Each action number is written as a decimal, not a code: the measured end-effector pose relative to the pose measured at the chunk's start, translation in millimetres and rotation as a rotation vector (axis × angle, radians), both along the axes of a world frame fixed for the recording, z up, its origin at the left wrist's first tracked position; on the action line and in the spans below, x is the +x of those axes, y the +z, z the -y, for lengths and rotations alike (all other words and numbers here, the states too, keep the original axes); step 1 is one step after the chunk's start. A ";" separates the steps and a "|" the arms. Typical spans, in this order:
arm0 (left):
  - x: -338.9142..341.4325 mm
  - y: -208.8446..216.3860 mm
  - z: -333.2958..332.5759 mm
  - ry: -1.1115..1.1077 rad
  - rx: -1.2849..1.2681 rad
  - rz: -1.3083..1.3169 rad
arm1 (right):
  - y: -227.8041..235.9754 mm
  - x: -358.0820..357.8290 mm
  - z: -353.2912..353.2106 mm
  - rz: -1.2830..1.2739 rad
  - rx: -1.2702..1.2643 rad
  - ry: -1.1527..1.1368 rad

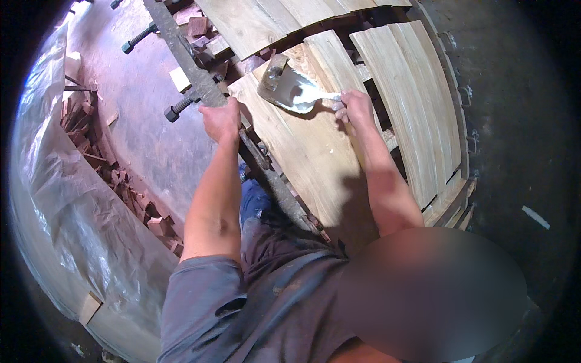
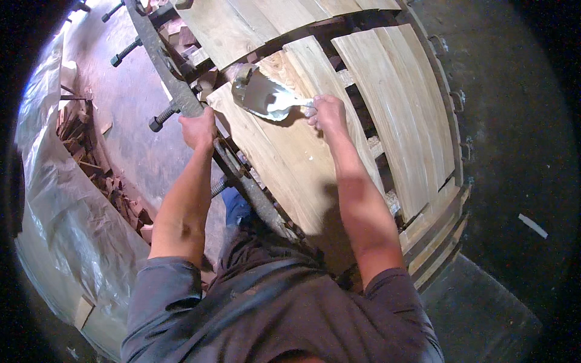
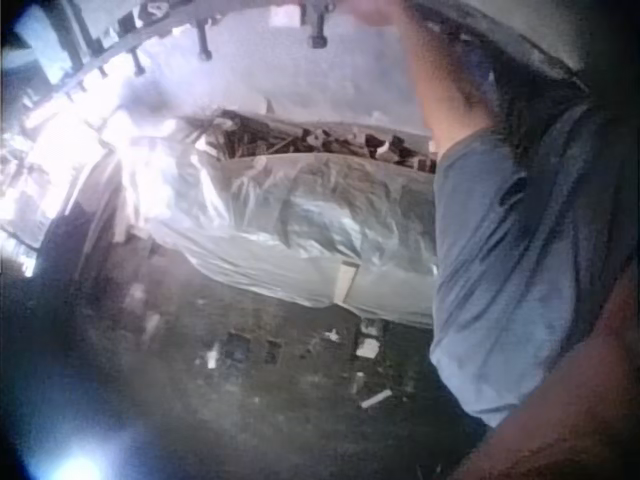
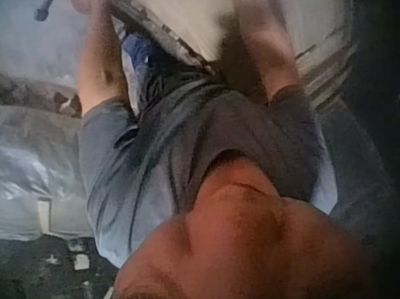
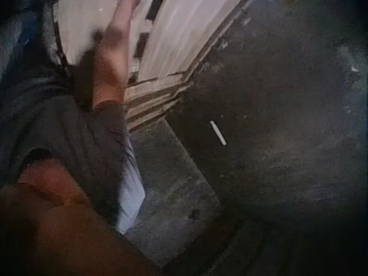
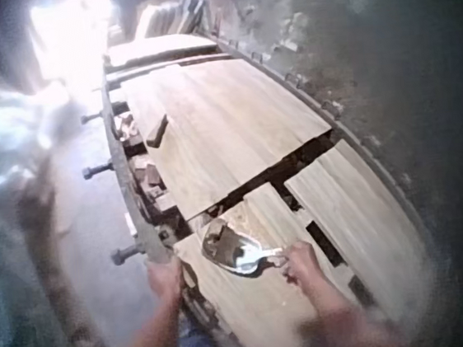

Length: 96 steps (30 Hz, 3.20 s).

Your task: The person applies glue to the edges of wooden planks using a brush and then places additional planks into a curved jig. The person repeatedly scoops glue from a container and spreads it along the plank edges before inserting them into the jig.

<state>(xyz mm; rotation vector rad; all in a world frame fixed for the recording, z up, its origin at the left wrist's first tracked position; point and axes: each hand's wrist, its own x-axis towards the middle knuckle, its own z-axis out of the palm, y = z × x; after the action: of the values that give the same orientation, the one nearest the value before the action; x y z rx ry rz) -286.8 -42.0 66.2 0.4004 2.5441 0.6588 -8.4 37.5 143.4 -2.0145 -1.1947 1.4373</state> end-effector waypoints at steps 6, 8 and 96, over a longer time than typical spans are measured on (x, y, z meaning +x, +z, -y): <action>-1.0 -5.7 -0.3 -0.026 0.012 0.000 | -15.6 13.5 22.6 -0.343 -0.186 -0.151; 0.1 -5.9 -1.5 -0.023 0.008 -0.006 | -16.1 17.0 29.3 -0.378 -0.272 -0.166; -16.0 -50.8 -1.9 -0.079 0.020 0.037 | 10.2 233.9 287.9 0.946 0.500 -0.263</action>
<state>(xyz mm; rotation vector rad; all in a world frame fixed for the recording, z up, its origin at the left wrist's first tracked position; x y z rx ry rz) -302.8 -40.1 15.4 0.4890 2.4749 0.6567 225.5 -250.4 153.6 -2.3632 -1.3435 -0.0333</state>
